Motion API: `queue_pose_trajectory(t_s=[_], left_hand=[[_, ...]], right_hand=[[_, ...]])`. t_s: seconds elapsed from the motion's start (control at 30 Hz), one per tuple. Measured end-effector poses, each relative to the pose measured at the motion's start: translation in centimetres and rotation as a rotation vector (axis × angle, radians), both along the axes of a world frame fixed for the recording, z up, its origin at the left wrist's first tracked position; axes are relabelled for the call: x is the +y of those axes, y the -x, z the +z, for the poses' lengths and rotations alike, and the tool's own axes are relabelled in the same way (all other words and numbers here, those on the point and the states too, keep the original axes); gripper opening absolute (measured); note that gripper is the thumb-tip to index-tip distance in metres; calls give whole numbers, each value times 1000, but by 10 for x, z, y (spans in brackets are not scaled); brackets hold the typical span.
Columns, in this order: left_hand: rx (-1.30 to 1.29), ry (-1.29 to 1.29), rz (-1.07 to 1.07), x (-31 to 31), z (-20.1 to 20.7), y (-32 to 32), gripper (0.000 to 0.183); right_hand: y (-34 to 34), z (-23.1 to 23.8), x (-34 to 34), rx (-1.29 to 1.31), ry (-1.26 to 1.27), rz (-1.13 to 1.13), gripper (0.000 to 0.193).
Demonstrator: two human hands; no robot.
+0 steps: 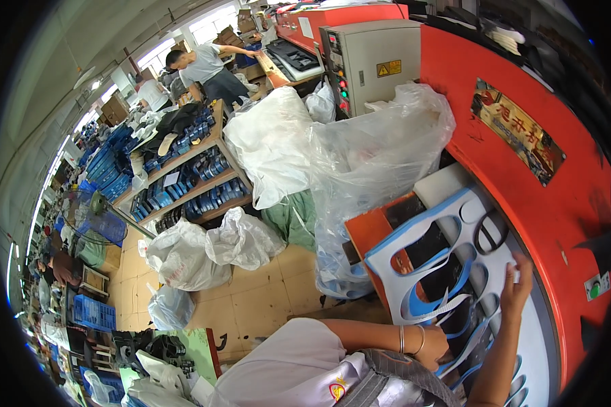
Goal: Manually cutting and punching out shoe sole components using a mechanical press and die.
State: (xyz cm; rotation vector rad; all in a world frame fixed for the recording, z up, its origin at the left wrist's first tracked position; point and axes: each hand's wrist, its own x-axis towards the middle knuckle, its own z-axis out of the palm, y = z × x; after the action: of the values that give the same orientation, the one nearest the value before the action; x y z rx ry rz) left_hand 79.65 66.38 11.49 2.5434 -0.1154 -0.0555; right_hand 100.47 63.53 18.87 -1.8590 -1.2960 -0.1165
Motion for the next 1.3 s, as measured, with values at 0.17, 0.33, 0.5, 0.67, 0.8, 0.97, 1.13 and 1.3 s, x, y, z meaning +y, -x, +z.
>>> queue_pose_trajectory(t_s=[0.17, 0.33, 0.5, 0.67, 0.8, 0.97, 1.13, 1.3], left_hand=[[-323, 621, -6, 87, 37, -11, 16], [-447, 116, 156, 177, -12, -51, 13], [-409, 89, -23, 202, -25, -36, 11], [-362, 244, -85, 201, -39, -17, 8], [-455, 349, -97, 196, -36, -17, 8], [-461, 452, -71, 202, -31, -17, 8], [-558, 615, -99, 208, -3, -28, 12], [-618, 269, 58, 198, -36, 2, 21]], right_hand=[[25, -65, 32, -211, 165, 29, 28], [67, -70, 56, -308, 227, -4, 21], [96, -76, 55, -318, 218, 8, 21], [117, -90, 51, -163, 165, 78, 19], [124, -76, 46, -126, 159, 46, 18], [120, -76, 54, -122, 44, 124, 14], [101, -56, 49, -83, 54, 8, 17], [85, -34, 47, 76, 463, 319, 20]])
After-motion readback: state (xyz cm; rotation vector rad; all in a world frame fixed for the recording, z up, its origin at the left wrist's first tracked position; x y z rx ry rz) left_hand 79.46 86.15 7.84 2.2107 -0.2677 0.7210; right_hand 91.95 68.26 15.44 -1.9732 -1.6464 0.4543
